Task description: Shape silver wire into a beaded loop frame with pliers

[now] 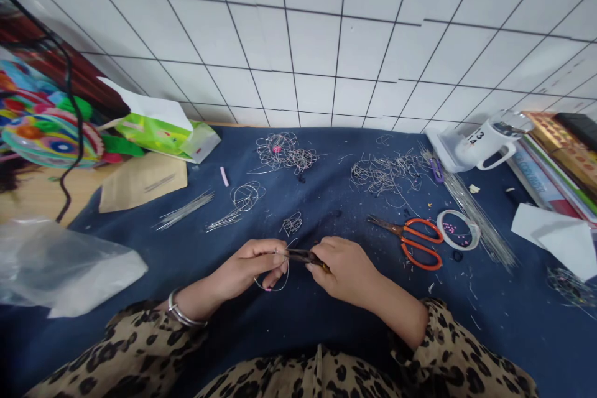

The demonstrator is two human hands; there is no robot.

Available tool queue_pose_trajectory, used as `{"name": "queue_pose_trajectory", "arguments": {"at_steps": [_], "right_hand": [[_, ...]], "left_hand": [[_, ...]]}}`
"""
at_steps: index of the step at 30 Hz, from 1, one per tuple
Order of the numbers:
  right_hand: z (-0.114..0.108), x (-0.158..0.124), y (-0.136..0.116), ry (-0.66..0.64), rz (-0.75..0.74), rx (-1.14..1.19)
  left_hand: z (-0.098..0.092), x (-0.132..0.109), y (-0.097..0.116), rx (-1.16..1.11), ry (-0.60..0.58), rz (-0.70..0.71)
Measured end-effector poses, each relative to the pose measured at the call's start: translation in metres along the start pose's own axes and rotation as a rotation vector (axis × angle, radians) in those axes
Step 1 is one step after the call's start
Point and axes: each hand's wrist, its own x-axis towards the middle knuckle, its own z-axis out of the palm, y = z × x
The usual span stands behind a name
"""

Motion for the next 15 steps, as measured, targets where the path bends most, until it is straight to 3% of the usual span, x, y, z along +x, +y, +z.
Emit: {"name": "queue_pose_trajectory", "arguments": {"at_steps": [15], "right_hand": [[0.0087, -0.0035, 0.0013, 0.096, -0.047, -0.282]], "left_hand": [[-0.0027, -0.0006, 0.0012, 0.165, -0.034, 0.007]]}}
